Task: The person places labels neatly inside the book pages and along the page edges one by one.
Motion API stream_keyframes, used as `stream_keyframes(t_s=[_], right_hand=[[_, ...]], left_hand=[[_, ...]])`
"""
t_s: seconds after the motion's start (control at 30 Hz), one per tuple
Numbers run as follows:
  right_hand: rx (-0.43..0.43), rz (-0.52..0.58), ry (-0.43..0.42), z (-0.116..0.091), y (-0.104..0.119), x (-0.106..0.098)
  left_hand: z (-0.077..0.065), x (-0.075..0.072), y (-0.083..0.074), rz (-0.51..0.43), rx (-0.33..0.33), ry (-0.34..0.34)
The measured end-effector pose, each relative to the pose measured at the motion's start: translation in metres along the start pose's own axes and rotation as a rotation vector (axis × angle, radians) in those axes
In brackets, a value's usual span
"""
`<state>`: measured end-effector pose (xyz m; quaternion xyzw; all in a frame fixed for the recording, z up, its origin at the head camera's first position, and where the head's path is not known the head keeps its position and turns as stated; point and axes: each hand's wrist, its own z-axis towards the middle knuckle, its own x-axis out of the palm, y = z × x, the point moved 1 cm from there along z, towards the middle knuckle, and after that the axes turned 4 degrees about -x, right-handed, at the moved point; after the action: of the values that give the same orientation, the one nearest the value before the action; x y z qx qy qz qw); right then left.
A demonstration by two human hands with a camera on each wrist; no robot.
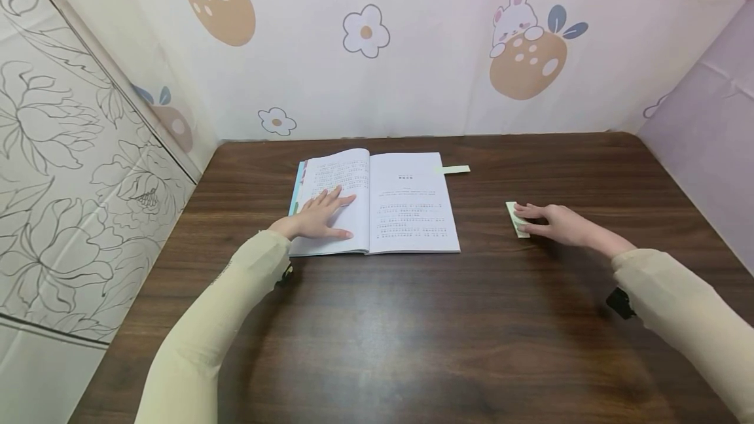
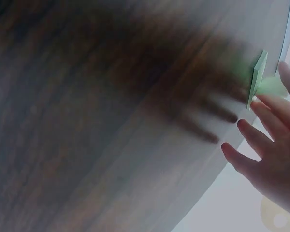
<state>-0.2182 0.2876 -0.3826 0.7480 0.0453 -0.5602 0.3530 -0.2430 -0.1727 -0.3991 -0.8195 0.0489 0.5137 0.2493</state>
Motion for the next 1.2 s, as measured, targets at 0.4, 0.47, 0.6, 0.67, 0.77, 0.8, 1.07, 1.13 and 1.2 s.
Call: stream_keyframes(t_s=[0.4, 0.47, 0.6, 0.67, 0.77, 0.8, 1.07, 1.13, 1.2], right_hand=[[0.097, -0.051, -0.189, -0.002, 0.008, 0.001], [0.098, -0.047, -0.222, -0.003, 0.010, 0.000], [0.087, -0.041, -0.259, -0.005, 0.014, -0.001], [0.076, -0.041, -0.277, -0.005, 0.015, -0.002], [0.049, -0.037, -0.317, -0.006, 0.017, -0.001], [0.041, -0.034, -0.331, -0.006, 0.017, -0.001], [0.025, -0.067, -0.390, -0.006, 0.018, -0.002], [0.025, -0.070, -0.402, -0.006, 0.018, -0.003], [0.026, -0.075, -0.419, -0.006, 0.017, -0.002]], left_hand=[[0.000, 0.000, -0.001, 0.010, -0.003, 0.004], [0.001, 0.000, -0.001, 0.010, -0.004, 0.004], [0.001, 0.001, -0.001, 0.011, -0.008, 0.005], [0.001, 0.001, 0.000, 0.015, -0.010, 0.004], [0.002, 0.002, 0.001, 0.020, -0.011, 0.004], [0.002, 0.002, 0.001, 0.020, -0.011, 0.004], [0.002, 0.001, 0.001, 0.015, -0.006, -0.001], [0.002, 0.002, 0.001, 0.016, -0.007, 0.001], [0.002, 0.002, 0.001, 0.018, -0.008, 0.002]])
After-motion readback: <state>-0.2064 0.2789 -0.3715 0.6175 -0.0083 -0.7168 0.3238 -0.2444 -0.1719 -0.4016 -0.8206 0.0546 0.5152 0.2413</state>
